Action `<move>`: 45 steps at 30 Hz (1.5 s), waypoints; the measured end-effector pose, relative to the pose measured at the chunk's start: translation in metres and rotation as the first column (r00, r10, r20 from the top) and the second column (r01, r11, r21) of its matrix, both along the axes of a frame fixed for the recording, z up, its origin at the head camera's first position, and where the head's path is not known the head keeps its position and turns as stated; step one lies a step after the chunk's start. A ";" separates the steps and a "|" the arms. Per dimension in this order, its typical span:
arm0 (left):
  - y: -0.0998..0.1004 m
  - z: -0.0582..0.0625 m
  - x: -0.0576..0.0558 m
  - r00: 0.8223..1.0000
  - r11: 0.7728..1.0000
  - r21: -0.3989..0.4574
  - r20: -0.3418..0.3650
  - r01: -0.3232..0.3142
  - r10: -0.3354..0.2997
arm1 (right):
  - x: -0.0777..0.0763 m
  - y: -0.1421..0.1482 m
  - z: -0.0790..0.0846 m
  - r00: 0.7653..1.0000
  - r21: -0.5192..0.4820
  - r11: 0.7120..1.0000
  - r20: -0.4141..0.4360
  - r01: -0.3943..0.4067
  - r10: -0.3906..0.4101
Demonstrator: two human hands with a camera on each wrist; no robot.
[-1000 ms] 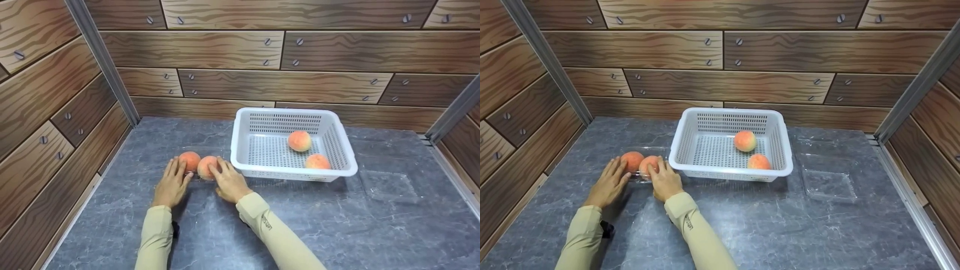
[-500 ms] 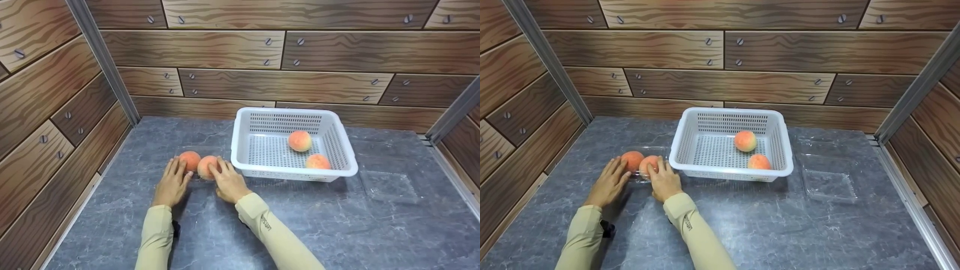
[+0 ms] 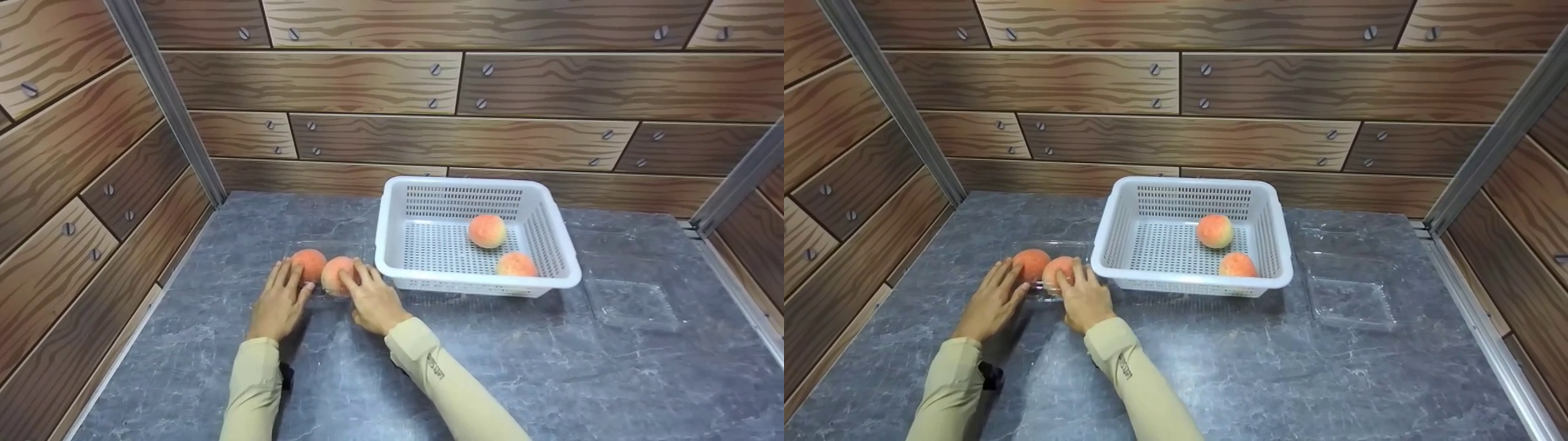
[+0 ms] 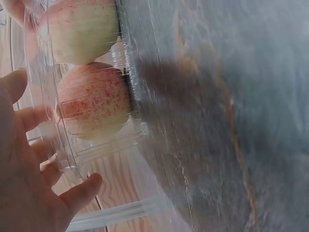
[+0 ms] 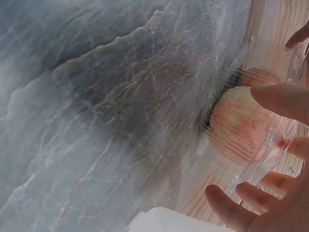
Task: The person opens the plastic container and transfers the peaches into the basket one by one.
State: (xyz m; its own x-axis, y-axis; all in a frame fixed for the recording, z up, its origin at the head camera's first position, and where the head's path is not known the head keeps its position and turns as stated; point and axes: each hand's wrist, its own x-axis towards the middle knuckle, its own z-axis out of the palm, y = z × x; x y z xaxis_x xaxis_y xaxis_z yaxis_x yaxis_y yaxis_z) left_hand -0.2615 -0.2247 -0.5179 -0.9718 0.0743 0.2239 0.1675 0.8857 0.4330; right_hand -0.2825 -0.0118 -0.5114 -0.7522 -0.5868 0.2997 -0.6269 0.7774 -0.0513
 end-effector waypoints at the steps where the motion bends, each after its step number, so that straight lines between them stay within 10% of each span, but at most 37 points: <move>1: 0.000 0.001 0.001 1.000 1.000 -0.005 -0.005 0.004 -0.004 | 0.000 0.000 0.000 1.000 -0.001 1.000 -0.002 -0.004 0.004; 26: -0.004 0.007 0.008 0.994 0.995 -0.059 -0.069 0.084 -0.088 | -0.002 -0.002 -0.005 0.973 -0.049 0.998 -0.228 -0.045 0.033; 45: -0.006 -0.004 0.005 0.945 0.988 -0.137 -0.310 0.065 -0.105 | 0.002 -0.023 -0.014 0.923 -0.110 0.993 -0.375 0.045 -0.083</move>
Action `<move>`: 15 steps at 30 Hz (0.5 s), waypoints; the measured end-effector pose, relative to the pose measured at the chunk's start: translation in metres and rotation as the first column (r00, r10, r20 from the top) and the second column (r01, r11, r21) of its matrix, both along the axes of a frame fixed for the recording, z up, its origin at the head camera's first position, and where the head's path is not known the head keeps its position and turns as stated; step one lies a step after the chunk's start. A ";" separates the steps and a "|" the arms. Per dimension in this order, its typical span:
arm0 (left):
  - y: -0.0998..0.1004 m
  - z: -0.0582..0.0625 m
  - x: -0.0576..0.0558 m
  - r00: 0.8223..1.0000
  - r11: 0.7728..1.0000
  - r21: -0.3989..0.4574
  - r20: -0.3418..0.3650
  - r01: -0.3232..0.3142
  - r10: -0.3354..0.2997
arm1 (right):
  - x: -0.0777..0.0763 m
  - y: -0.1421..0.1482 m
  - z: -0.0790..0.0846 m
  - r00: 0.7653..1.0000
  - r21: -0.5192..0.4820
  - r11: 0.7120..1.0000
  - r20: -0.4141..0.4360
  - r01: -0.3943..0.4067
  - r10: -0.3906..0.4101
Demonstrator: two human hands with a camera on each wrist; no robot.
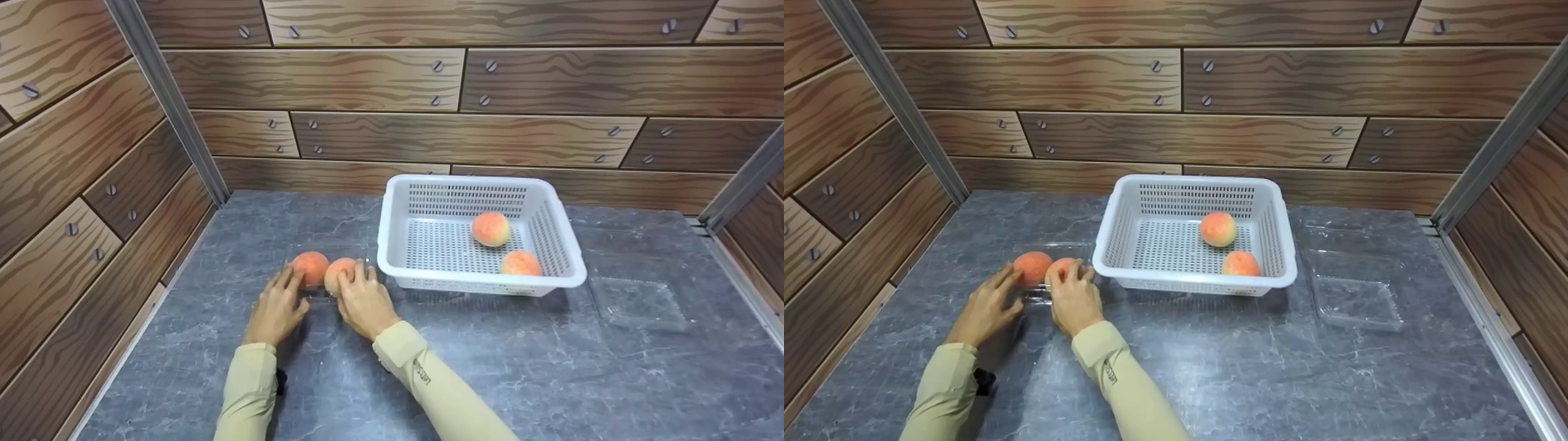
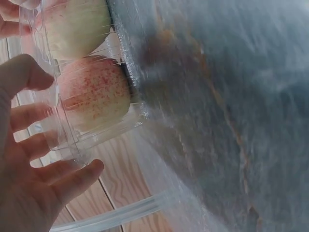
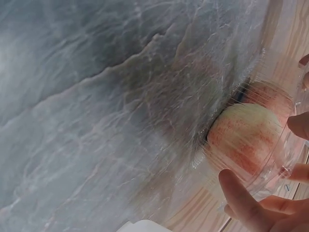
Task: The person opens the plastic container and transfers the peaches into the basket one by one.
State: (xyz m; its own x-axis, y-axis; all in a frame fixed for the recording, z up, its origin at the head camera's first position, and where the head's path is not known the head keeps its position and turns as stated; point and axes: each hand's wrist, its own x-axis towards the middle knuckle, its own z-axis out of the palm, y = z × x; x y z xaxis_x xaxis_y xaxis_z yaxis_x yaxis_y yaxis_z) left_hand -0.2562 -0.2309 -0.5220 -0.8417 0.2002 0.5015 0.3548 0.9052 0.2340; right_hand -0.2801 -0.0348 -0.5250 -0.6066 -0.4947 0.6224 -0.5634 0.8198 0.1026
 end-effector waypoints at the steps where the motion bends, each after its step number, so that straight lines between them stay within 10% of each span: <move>1: 0.000 0.000 0.000 1.000 1.000 0.002 -0.009 0.002 -0.001 | 0.000 -0.001 0.000 1.000 -0.006 1.000 0.001 0.002 -0.002; 15: 0.007 -0.002 -0.004 0.993 0.994 0.075 -0.082 -0.078 0.084 | -0.002 -0.014 -0.003 0.994 -0.004 0.995 -0.045 0.104 -0.104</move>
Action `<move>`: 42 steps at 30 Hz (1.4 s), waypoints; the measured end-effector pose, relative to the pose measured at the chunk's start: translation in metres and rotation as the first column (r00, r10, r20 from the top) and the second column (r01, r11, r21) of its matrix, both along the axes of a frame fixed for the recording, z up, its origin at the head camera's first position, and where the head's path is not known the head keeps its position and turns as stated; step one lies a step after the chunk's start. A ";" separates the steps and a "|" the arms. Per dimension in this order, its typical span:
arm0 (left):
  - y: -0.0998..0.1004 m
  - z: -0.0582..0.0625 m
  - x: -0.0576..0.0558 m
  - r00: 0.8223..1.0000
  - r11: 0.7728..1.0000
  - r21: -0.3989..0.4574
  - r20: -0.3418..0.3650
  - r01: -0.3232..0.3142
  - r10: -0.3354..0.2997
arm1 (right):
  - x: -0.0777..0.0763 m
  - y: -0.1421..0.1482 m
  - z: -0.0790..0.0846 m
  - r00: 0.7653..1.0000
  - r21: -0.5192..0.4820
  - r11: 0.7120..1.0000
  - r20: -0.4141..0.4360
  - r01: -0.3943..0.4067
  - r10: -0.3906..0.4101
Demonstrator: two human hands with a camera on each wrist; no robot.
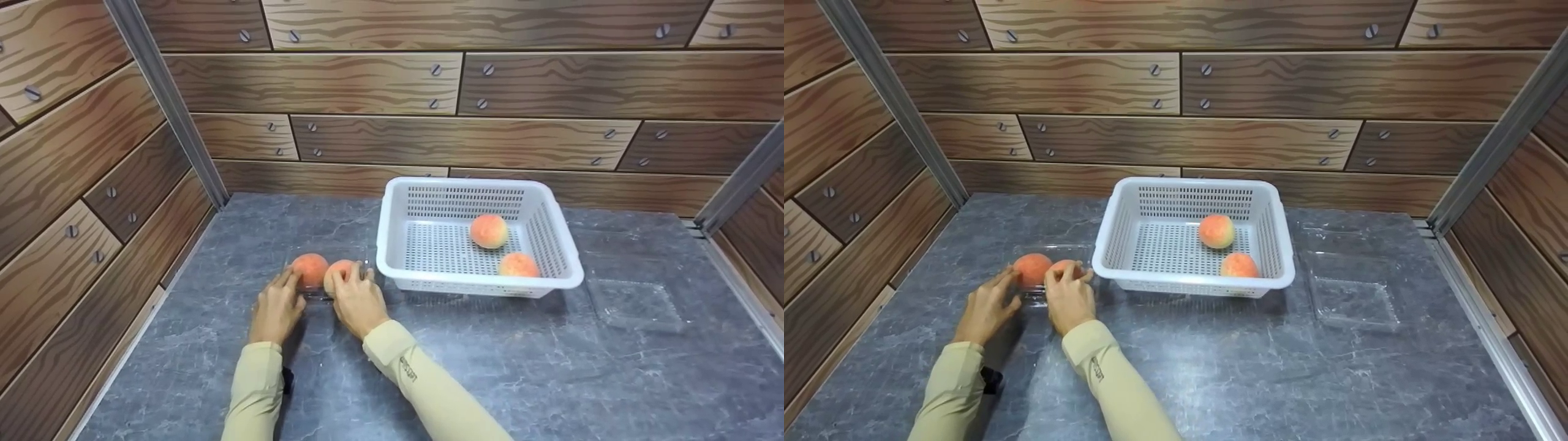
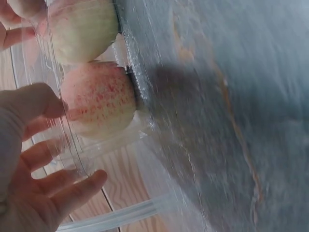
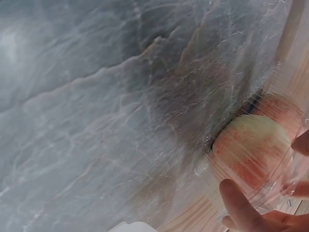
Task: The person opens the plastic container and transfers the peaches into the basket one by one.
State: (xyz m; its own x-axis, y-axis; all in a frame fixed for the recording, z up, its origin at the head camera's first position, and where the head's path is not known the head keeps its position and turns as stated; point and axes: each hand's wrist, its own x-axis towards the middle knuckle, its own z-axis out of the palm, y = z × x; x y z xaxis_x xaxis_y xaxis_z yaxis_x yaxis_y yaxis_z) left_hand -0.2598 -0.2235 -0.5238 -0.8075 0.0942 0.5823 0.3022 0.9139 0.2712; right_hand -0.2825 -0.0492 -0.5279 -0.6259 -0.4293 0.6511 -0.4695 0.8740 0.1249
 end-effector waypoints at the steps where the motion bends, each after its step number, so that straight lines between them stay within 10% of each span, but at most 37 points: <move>1: 0.001 0.000 0.000 1.000 1.000 0.005 -0.005 -0.006 0.006 | -0.001 -0.001 0.000 1.000 0.004 1.000 -0.009 0.004 -0.004; 13: 0.006 -0.001 -0.001 0.998 0.997 0.054 -0.013 -0.060 0.061 | -0.005 -0.015 -0.004 0.990 0.021 0.994 -0.092 0.105 -0.102; 24: 0.008 -0.003 -0.001 0.997 0.996 0.066 -0.028 -0.068 0.070 | 0.000 -0.018 0.002 0.984 -0.027 0.984 0.026 0.175 -0.174; 42: 0.009 0.000 0.000 0.995 0.994 0.031 0.002 -0.104 0.104 | -0.003 -0.018 0.006 0.989 0.171 0.974 -0.049 0.148 -0.141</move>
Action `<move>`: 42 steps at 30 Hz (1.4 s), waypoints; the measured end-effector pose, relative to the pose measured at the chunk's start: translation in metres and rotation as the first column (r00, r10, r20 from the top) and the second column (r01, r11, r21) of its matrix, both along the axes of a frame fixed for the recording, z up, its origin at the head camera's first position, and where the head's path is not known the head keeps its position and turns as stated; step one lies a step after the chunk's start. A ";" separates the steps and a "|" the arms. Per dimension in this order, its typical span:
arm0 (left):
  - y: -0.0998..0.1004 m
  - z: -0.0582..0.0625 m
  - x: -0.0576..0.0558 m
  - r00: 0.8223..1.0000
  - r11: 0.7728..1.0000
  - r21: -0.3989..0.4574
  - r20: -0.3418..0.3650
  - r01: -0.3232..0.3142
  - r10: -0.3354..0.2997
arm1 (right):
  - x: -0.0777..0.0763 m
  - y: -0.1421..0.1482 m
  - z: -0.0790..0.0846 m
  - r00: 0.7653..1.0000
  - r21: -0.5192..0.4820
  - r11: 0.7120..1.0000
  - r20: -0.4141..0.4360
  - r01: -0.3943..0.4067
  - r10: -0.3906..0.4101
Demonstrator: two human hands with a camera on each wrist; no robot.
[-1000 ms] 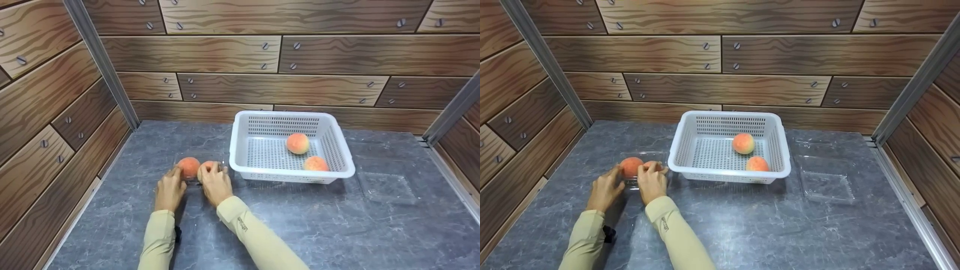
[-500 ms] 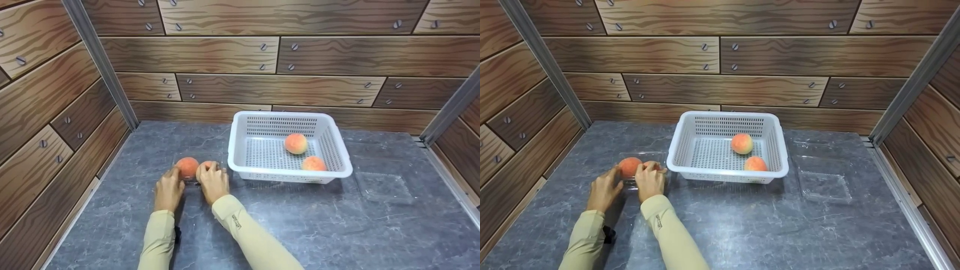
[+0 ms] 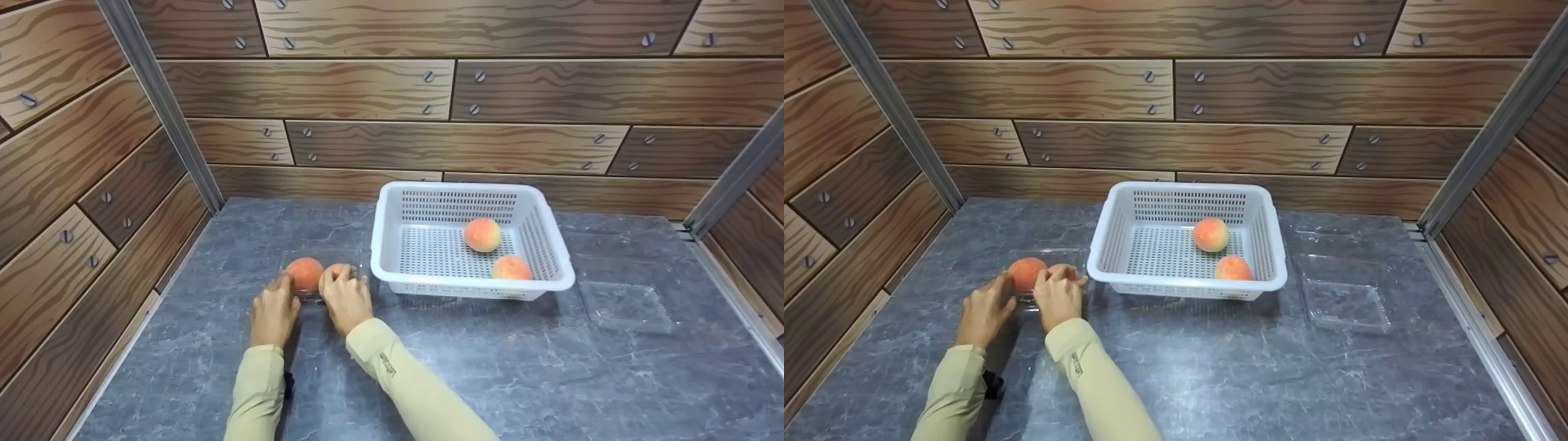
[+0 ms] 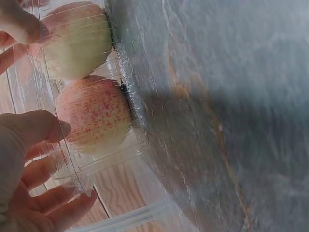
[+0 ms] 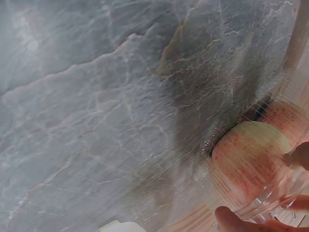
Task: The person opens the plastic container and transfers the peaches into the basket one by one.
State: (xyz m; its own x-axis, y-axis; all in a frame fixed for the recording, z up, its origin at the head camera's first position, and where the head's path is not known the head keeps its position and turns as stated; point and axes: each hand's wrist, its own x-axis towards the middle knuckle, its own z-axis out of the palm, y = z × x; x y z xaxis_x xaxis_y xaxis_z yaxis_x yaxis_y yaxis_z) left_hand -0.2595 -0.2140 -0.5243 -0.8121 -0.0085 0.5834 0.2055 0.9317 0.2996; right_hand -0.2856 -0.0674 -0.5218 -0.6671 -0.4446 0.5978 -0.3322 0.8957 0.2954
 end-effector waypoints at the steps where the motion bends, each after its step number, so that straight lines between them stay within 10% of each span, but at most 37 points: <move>1: 0.000 0.000 0.000 1.000 1.000 0.002 0.001 0.002 -0.002 | 0.000 0.000 0.000 1.000 -0.001 1.000 0.007 0.001 -0.001; 29: 0.001 -0.002 -0.001 0.999 0.999 0.000 -0.013 0.038 -0.038 | -0.002 -0.005 -0.001 0.995 0.165 0.985 -0.093 0.047 -0.032; 42: 0.002 -0.002 -0.002 0.999 0.999 0.008 -0.004 0.049 -0.049 | -0.001 0.006 0.008 0.997 0.087 0.994 0.045 -0.059 0.055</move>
State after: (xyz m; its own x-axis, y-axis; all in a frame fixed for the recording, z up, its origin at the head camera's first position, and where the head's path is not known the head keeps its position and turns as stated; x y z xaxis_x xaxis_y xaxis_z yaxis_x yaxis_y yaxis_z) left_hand -0.2620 -0.2125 -0.5261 -0.8095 0.0268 0.5865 0.2520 0.9181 0.3058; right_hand -0.2863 -0.0610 -0.5138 -0.6630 -0.5324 0.5263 -0.3960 0.8460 0.3569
